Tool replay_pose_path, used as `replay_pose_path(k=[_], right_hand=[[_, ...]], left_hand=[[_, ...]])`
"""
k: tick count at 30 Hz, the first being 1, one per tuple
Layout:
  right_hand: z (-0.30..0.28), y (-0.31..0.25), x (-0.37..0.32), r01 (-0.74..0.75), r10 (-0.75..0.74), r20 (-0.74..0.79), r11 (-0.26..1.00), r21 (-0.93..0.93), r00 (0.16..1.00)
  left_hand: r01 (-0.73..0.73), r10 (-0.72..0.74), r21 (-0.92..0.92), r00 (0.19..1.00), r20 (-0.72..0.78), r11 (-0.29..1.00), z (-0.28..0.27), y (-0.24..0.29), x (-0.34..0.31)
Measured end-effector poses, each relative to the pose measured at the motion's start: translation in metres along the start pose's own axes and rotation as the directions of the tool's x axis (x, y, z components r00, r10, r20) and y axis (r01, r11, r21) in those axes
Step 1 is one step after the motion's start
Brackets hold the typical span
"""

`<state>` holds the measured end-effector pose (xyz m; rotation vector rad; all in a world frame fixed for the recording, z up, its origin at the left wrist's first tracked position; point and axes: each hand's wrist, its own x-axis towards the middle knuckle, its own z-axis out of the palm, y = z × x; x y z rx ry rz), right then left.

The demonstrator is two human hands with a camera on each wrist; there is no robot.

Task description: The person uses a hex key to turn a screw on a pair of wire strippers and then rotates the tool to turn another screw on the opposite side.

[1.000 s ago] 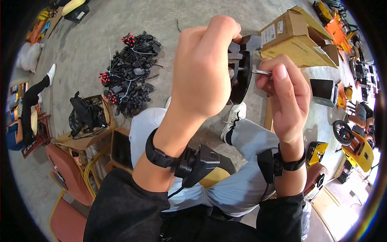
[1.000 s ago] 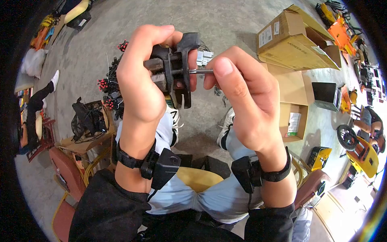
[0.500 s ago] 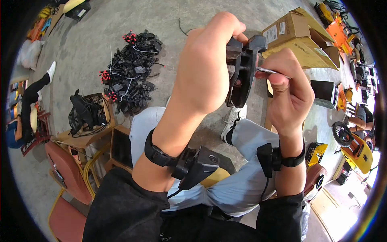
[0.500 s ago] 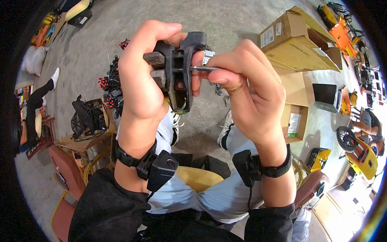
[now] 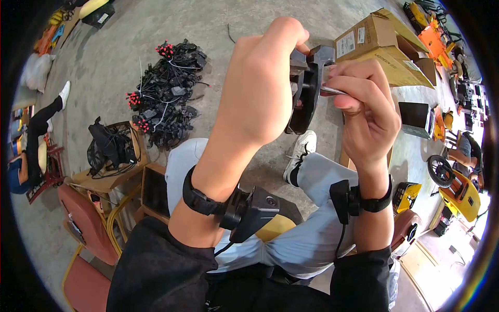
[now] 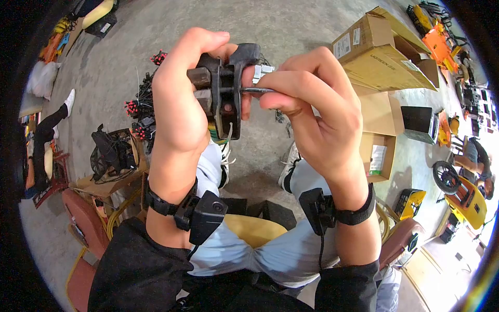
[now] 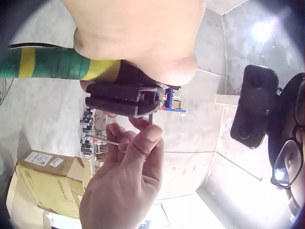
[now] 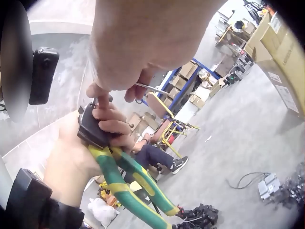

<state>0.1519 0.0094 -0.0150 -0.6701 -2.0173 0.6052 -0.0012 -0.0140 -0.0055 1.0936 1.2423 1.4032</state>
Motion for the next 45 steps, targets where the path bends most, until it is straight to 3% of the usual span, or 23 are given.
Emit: replay_pose_path(k=[4,6,10,12,13,15,16,18,19,21,22,24,25,27,28,30,31,32,34,36,39,45], right_hand=[[0.001,0.000,-0.001,-0.036,0.035,0.009,0.997,0.066,0.999],[0.002,-0.003,-0.003,-0.152,0.152,0.014,0.978,0.146,0.988],[0.003,-0.003,-0.006,-0.207,0.200,0.060,0.961,0.182,0.978],[0.007,-0.013,-0.007,-0.434,0.431,0.115,0.783,0.445,0.895],[0.006,-0.017,-0.007,-0.434,0.431,0.115,0.784,0.445,0.895],[0.004,-0.024,-0.003,-0.601,0.587,0.203,0.634,0.486,0.783],[0.003,-0.025,-0.003,-0.601,0.587,0.203,0.634,0.487,0.783],[-0.003,-0.026,-0.002,-0.725,0.642,0.456,0.239,0.646,0.617],[-0.008,-0.027,0.000,-0.725,0.642,0.456,0.238,0.646,0.617],[-0.016,-0.029,0.004,-0.753,0.560,0.672,-0.125,0.647,0.484],[-0.017,-0.030,0.006,-0.752,0.560,0.672,-0.126,0.647,0.484],[-0.018,-0.032,0.008,-0.743,0.606,0.690,-0.230,0.628,0.396],[-0.018,-0.029,0.007,-0.743,0.605,0.690,-0.229,0.629,0.398],[-0.016,-0.023,0.003,-0.735,0.648,0.524,0.083,0.673,0.553],[-0.015,-0.025,0.003,-0.733,0.651,0.519,0.087,0.675,0.554],[-0.008,-0.035,0.004,-0.673,0.705,0.162,0.542,0.504,0.690],[-0.012,-0.035,0.002,-0.624,0.643,0.132,0.640,0.449,0.755],[-0.011,-0.036,0.001,-0.623,0.644,0.128,0.641,0.449,0.754],[-0.007,-0.037,-0.001,-0.378,0.371,0.082,0.873,0.309,0.925],[-0.005,-0.035,-0.002,-0.332,0.328,0.078,0.857,0.393,0.941],[-0.008,-0.033,-0.004,-0.303,0.278,0.125,0.909,0.287,0.952],[-0.009,-0.031,-0.003,-0.281,0.261,0.120,0.940,0.193,0.958]], left_hand=[[-0.047,0.047,0.019,0.999,-0.020,0.999,0.001,0.000,-0.001],[-0.062,0.064,0.083,0.998,-0.021,0.995,0.000,0.002,-0.002],[-0.088,0.088,0.129,0.996,0.002,0.988,-0.002,0.001,-0.002],[-0.134,0.133,0.141,0.991,0.020,0.981,-0.002,0.001,-0.003],[-0.134,0.133,0.141,0.991,0.019,0.981,-0.003,0.001,-0.003],[-0.156,0.147,0.149,0.987,0.065,0.977,-0.004,0.002,-0.004],[-0.155,0.147,0.149,0.987,0.065,0.977,-0.005,0.001,-0.005],[-0.252,0.234,0.212,0.966,0.107,0.944,-0.005,-0.003,-0.006],[-0.252,0.234,0.212,0.966,0.108,0.944,-0.005,-0.005,-0.006],[-0.387,0.360,0.287,0.922,0.143,0.876,-0.006,-0.007,-0.007],[-0.386,0.360,0.288,0.922,0.143,0.876,-0.006,-0.006,-0.007],[-0.201,0.184,0.180,0.977,0.108,0.963,-0.005,0.000,-0.005],[-0.203,0.185,0.181,0.977,0.109,0.962,-0.004,0.001,-0.004],[0.040,-0.040,-0.031,0.999,-0.003,0.999,0.000,0.005,-0.001],[0.240,-0.250,-0.260,0.968,-0.005,0.935,0.004,0.010,0.000],[0.411,-0.376,-0.429,0.911,0.169,0.804,-0.001,0.008,0.003],[0.413,-0.376,-0.427,0.910,0.173,0.804,0.001,0.009,0.003],[0.436,-0.398,-0.475,0.899,0.183,0.765,0.002,0.011,0.003],[0.458,-0.419,-0.518,0.886,0.198,0.723,0.005,0.014,0.002],[0.545,-0.519,-0.488,0.830,0.204,0.681,0.006,0.015,0.002],[0.506,-0.461,-0.471,0.860,0.218,0.723,0.007,0.013,0.003],[0.536,-0.449,-0.463,0.844,0.294,0.706,0.004,0.007,0.003]])
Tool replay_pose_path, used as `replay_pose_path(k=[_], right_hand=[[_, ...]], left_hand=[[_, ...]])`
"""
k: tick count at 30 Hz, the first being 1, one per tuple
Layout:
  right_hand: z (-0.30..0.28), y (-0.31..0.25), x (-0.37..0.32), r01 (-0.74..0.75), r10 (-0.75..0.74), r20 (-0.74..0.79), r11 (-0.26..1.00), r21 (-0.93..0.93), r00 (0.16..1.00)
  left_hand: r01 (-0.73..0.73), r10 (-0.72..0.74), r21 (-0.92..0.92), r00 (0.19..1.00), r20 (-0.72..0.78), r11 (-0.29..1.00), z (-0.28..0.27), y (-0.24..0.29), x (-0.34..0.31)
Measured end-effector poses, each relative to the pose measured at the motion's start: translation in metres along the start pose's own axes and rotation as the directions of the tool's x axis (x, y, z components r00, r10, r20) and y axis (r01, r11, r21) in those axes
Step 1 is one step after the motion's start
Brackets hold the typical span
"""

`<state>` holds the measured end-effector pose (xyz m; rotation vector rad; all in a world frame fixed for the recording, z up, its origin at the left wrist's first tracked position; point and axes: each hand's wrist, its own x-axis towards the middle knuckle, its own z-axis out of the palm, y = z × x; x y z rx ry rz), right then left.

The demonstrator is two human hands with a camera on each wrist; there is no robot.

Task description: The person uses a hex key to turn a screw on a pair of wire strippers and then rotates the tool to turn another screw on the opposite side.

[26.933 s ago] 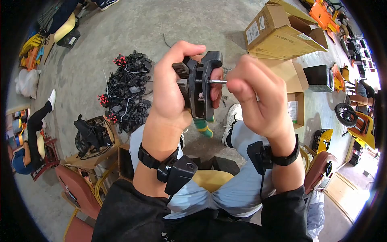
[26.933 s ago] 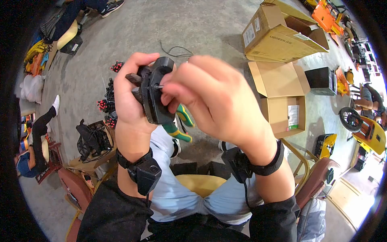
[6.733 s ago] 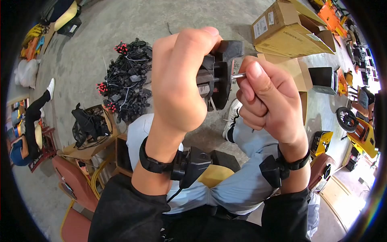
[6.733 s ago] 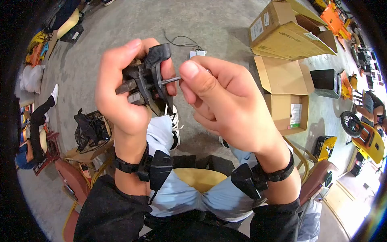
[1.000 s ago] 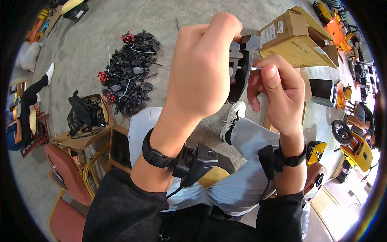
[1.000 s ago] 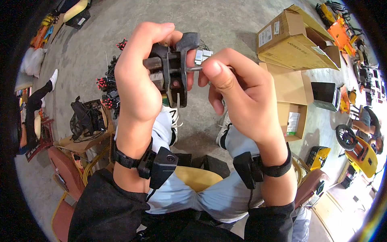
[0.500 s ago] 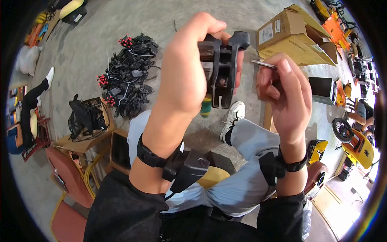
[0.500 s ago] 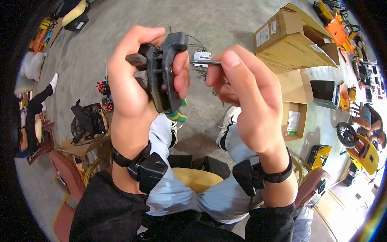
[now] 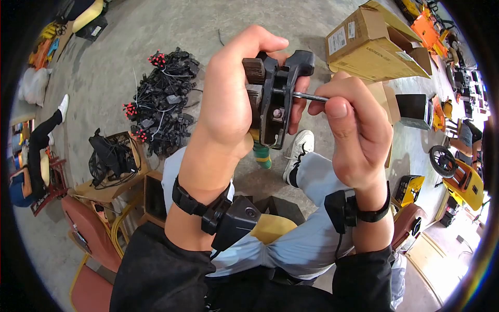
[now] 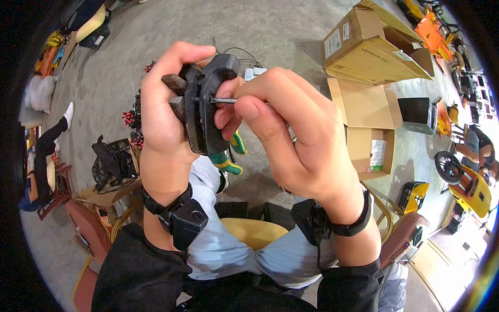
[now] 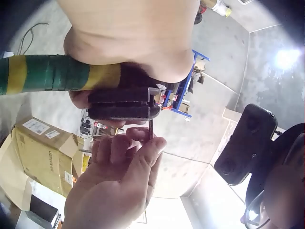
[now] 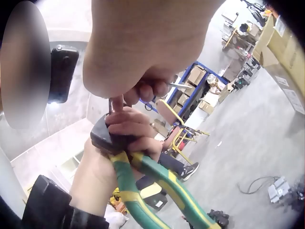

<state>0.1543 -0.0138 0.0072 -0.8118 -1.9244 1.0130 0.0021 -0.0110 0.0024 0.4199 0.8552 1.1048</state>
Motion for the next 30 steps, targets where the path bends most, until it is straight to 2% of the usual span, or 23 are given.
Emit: replay_pose_path(k=[4,6,10,12,13,14,15,16,18,19,22,26,28,29,30], right_hand=[[-0.002,0.004,0.000,0.084,-0.080,0.031,0.987,-0.134,0.996],[0.002,0.005,-0.001,0.056,-0.056,-0.004,0.997,-0.055,0.998],[0.007,0.005,-0.003,0.025,-0.026,-0.025,0.999,-0.029,0.999],[0.008,0.004,-0.003,-0.107,0.108,-0.007,0.991,0.075,0.994],[0.008,0.000,-0.003,-0.107,0.108,-0.007,0.991,0.075,0.994],[0.009,-0.007,-0.001,-0.291,0.295,0.025,0.923,0.253,0.955],[0.009,-0.012,0.000,-0.455,0.463,0.089,0.789,0.413,0.882],[0.007,-0.014,0.002,-0.456,0.463,0.089,0.789,0.413,0.882],[0.002,-0.015,0.005,-0.589,0.571,0.266,0.508,0.629,0.777],[0.002,-0.015,0.005,-0.589,0.571,0.266,0.508,0.629,0.776],[0.003,-0.014,0.005,-0.528,0.554,0.132,0.654,0.542,0.822],[0.002,-0.012,0.003,-0.507,0.523,0.114,0.714,0.483,0.845],[0.004,-0.012,0.002,-0.432,0.451,0.063,0.795,0.426,0.890],[0.006,-0.012,0.002,-0.432,0.451,0.063,0.795,0.426,0.890],[0.008,-0.012,0.003,-0.357,0.388,0.009,0.839,0.411,0.922]], left_hand=[[0.015,-0.015,0.002,0.999,-0.032,1.000,0.003,0.001,-0.001],[-0.054,0.055,0.008,0.994,-0.090,0.998,0.003,-0.001,0.000],[-0.096,0.097,0.019,0.990,-0.098,0.995,0.002,0.001,-0.002],[-0.116,0.124,0.093,0.989,-0.084,0.989,-0.001,0.001,-0.001],[-0.116,0.124,0.093,0.989,-0.085,0.989,0.000,0.002,-0.001],[-0.114,0.126,0.105,0.985,-0.116,0.988,0.003,0.003,-0.003],[-0.111,0.128,0.116,0.981,-0.146,0.987,0.004,0.003,-0.003],[-0.111,0.127,0.116,0.981,-0.147,0.987,0.005,0.003,-0.003],[-0.140,0.156,0.117,0.977,-0.145,0.983,0.005,0.003,-0.002],[-0.140,0.156,0.117,0.977,-0.146,0.983,0.004,0.003,-0.002],[-0.151,0.165,0.153,0.983,-0.079,0.977,0.001,0.001,-0.002],[-0.144,0.158,0.129,0.982,-0.102,0.981,0.004,0.001,-0.002],[-0.148,0.162,0.123,0.980,-0.111,0.981,0.006,0.002,-0.003],[-0.139,0.152,0.111,0.981,-0.121,0.984,0.007,0.003,-0.004],[-0.129,0.142,0.098,0.981,-0.131,0.987,0.007,0.003,-0.004]])
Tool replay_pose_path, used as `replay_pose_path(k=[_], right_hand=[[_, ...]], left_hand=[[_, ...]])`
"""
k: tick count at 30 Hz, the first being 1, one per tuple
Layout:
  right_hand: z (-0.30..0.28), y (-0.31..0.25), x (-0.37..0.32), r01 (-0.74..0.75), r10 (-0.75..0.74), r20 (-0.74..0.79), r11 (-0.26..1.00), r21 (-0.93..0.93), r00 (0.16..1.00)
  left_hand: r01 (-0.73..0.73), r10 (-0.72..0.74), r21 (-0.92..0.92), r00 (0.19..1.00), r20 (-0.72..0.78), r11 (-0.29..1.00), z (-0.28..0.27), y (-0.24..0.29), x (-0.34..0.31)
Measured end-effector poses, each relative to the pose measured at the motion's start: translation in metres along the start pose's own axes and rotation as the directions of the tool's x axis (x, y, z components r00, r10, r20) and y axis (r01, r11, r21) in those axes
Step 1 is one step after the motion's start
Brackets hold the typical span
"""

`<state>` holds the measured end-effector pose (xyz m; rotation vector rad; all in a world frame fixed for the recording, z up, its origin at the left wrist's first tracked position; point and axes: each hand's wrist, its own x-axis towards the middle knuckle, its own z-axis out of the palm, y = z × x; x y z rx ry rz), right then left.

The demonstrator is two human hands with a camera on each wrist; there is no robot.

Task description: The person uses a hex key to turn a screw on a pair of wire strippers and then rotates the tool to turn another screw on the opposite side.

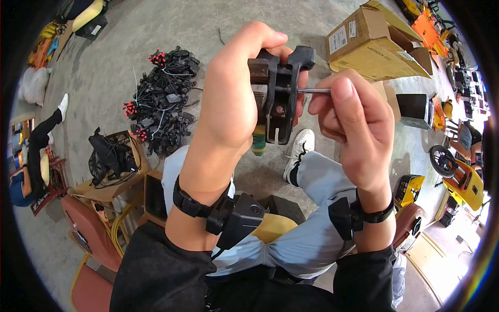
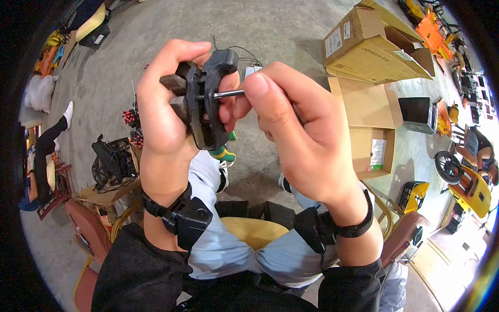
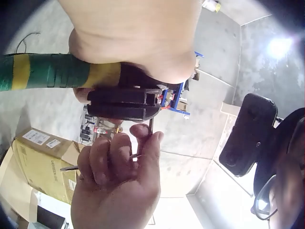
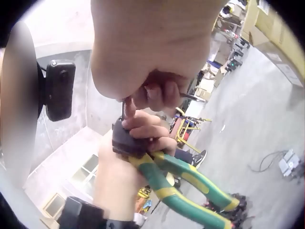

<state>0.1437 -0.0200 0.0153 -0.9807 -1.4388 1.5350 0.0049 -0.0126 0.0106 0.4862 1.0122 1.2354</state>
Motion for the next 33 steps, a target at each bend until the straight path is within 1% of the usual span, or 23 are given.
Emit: replay_pose_path(k=[1,2,3,4,5,7,8,9,10,11,12,13,14,16,17,18,19,22,24,25,27,30,33], right_hand=[[0.001,0.001,0.000,0.085,-0.086,-0.018,0.996,-0.021,0.996],[-0.002,0.005,0.002,0.085,-0.085,-0.019,0.996,-0.021,0.996],[-0.007,0.011,0.003,0.267,-0.270,0.022,0.933,-0.241,0.963],[-0.011,0.015,0.005,0.430,-0.432,0.101,0.789,-0.438,0.896],[-0.014,0.013,0.005,0.430,-0.432,0.101,0.789,-0.438,0.896],[-0.017,0.009,0.006,0.489,-0.458,0.202,0.686,-0.538,0.866],[-0.017,0.010,0.006,0.488,-0.457,0.202,0.686,-0.539,0.866],[-0.015,0.011,0.005,0.447,-0.425,0.166,0.737,-0.506,0.890],[-0.014,0.011,0.005,0.404,-0.389,0.132,0.785,-0.470,0.911],[-0.013,0.011,0.004,0.404,-0.390,0.133,0.785,-0.469,0.911],[-0.011,0.009,0.002,0.304,-0.289,0.097,0.874,-0.379,0.952],[-0.010,0.008,0.001,0.194,-0.181,0.072,0.940,-0.281,0.981],[-0.009,0.008,0.001,0.193,-0.180,0.071,0.940,-0.282,0.981],[-0.007,0.007,0.001,0.158,-0.150,0.071,0.979,-0.126,0.986],[-0.006,0.007,0.001,0.158,-0.150,0.071,0.979,-0.126,0.986],[-0.005,0.005,0.001,0.135,-0.131,0.048,0.988,-0.071,0.990],[-0.005,0.005,0.001,0.112,-0.112,0.026,0.994,-0.016,0.993],[-0.010,0.006,0.003,0.131,-0.127,0.072,0.990,-0.057,0.989],[-0.013,0.004,0.003,0.134,-0.128,0.079,0.987,-0.086,0.989],[-0.013,0.004,0.003,0.138,-0.128,0.088,0.984,-0.115,0.988],[-0.013,0.005,0.003,0.148,-0.139,0.089,0.983,-0.110,0.986],[-0.014,0.005,0.003,0.167,-0.157,0.092,0.980,-0.113,0.983],[-0.015,0.004,0.003,0.175,-0.164,0.095,0.977,-0.120,0.982]], left_hand=[[0.001,-0.001,0.000,1.000,0.000,1.000,-0.001,-0.001,0.000],[0.034,-0.033,-0.027,0.999,0.007,0.999,-0.002,-0.002,0.001],[0.066,-0.065,-0.053,0.998,0.015,0.996,-0.003,-0.004,0.002],[0.066,-0.065,-0.053,0.998,0.016,0.996,-0.004,-0.004,0.003],[0.080,-0.077,-0.079,0.996,0.037,0.994,-0.004,-0.005,0.003],[0.095,-0.089,-0.104,0.994,0.059,0.990,-0.005,-0.005,0.004],[0.080,-0.073,-0.092,0.994,0.081,0.993,-0.005,-0.006,0.004],[0.064,-0.056,-0.080,0.993,0.102,0.995,-0.006,-0.006,0.004],[0.064,-0.056,-0.080,0.993,0.101,0.995,-0.005,-0.006,0.004],[0.073,-0.070,-0.057,0.996,0.059,0.996,-0.005,-0.006,0.003],[0.084,-0.083,-0.033,0.996,0.016,0.996,-0.005,-0.005,0.003],[0.085,-0.084,-0.034,0.996,0.016,0.996,-0.005,-0.004,0.002],[0.084,-0.084,-0.008,0.996,0.004,0.996,-0.005,-0.002,0.001],[0.084,-0.084,0.019,0.996,-0.008,0.996,-0.005,-0.001,-0.001],[0.060,-0.060,-0.023,0.998,0.025,0.998,-0.005,-0.002,-0.002],[0.038,-0.034,-0.066,0.998,0.057,0.997,-0.005,-0.002,-0.002],[0.037,-0.034,-0.065,0.998,0.057,0.997,-0.005,-0.002,-0.002],[0.068,-0.063,-0.051,0.994,0.087,0.996,-0.005,-0.003,-0.002],[0.016,-0.010,-0.065,0.996,0.087,0.998,-0.003,-0.003,-0.004],[0.016,-0.010,-0.065,0.996,0.088,0.998,-0.004,-0.003,-0.004],[0.048,-0.044,-0.029,0.991,0.129,0.998,-0.006,-0.003,-0.003],[0.019,-0.014,-0.041,0.994,0.106,0.999,-0.004,-0.003,-0.005],[0.023,-0.019,-0.040,0.994,0.105,0.999,-0.004,-0.003,-0.004]])
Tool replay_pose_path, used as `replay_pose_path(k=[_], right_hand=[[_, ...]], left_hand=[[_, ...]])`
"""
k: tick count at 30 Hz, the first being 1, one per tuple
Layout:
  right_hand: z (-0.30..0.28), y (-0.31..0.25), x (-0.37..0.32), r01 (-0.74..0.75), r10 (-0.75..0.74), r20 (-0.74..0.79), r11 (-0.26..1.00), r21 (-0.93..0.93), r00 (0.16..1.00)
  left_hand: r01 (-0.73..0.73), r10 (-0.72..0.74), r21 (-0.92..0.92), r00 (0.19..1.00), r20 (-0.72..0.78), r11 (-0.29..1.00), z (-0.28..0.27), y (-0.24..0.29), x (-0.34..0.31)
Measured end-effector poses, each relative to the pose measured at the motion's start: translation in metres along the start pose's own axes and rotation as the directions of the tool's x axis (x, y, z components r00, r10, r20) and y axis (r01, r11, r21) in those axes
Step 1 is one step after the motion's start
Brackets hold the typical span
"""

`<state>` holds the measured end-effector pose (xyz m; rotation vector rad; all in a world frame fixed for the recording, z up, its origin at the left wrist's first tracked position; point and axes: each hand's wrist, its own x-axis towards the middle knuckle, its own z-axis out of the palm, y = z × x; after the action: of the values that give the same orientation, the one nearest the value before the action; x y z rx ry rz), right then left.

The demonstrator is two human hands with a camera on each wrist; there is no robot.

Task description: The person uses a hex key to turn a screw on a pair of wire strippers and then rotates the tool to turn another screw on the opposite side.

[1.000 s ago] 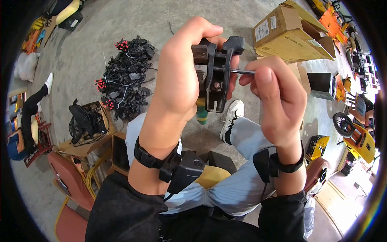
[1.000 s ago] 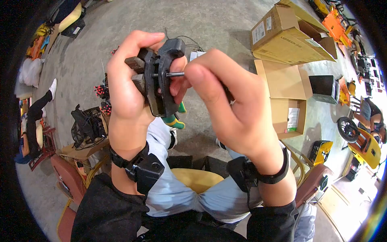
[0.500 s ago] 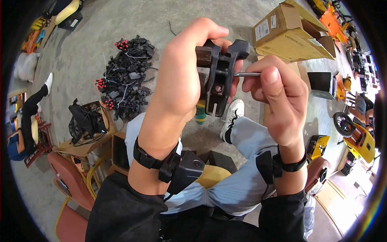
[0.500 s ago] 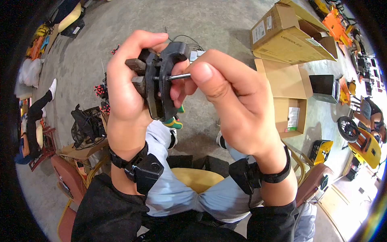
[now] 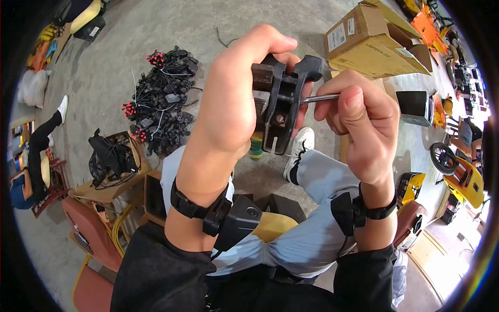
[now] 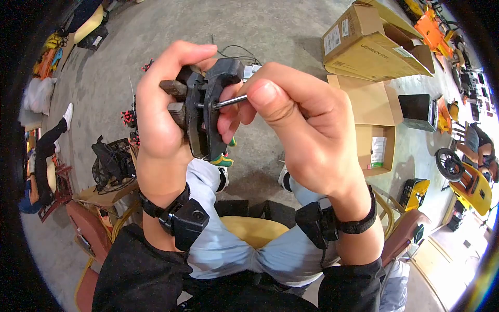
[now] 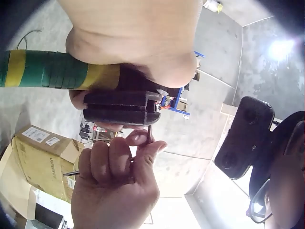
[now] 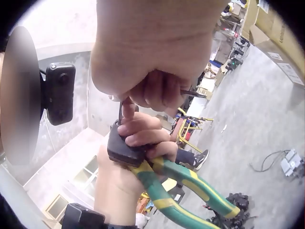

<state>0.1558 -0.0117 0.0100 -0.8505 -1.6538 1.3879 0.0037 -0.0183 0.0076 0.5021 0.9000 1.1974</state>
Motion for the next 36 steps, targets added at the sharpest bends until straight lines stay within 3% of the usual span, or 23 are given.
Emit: replay_pose_path(k=[4,6,13,14,17,19,24,27,29,36], right_hand=[[0.000,-0.002,-0.001,-0.019,0.019,-0.012,1.000,-0.017,1.000],[0.001,-0.002,0.000,-0.019,0.019,-0.008,1.000,0.002,1.000],[-0.011,-0.004,-0.005,0.051,-0.054,-0.056,0.997,-0.064,0.997],[-0.008,-0.011,-0.006,-0.054,0.044,-0.162,0.997,-0.057,0.986],[-0.015,-0.007,-0.003,-0.066,0.053,-0.173,0.996,-0.066,0.983],[-0.012,0.001,-0.001,0.169,-0.203,-0.110,0.951,-0.259,0.973],[0.003,-0.001,-0.001,0.260,-0.281,-0.033,0.920,-0.293,0.959],[0.002,0.002,0.001,0.287,-0.306,-0.030,0.919,-0.272,0.952],[-0.001,0.003,0.002,0.363,-0.392,0.049,0.789,-0.496,0.919],[-0.007,0.002,0.002,0.439,-0.449,0.176,0.589,-0.678,0.876]], left_hand=[[0.047,-0.047,0.014,0.999,0.007,0.999,0.000,0.001,0.002],[0.041,-0.039,0.031,0.997,-0.073,0.999,0.005,0.002,0.001],[0.050,-0.049,0.030,0.998,-0.041,0.998,-0.002,0.004,0.006],[0.053,-0.052,0.017,0.998,-0.036,0.998,-0.005,0.006,0.007],[0.071,-0.072,-0.032,0.997,-0.022,0.997,-0.005,0.009,0.004],[0.115,-0.115,-0.113,0.993,0.007,0.987,-0.004,0.006,0.005],[0.128,-0.130,-0.117,0.991,-0.012,0.985,0.003,0.004,0.005],[0.108,-0.095,-0.136,0.990,0.103,0.985,0.000,-0.001,0.006],[0.107,-0.098,-0.124,0.993,0.071,0.987,0.000,-0.001,0.006],[0.167,-0.167,-0.130,0.986,0.012,0.977,0.003,-0.001,0.005]])
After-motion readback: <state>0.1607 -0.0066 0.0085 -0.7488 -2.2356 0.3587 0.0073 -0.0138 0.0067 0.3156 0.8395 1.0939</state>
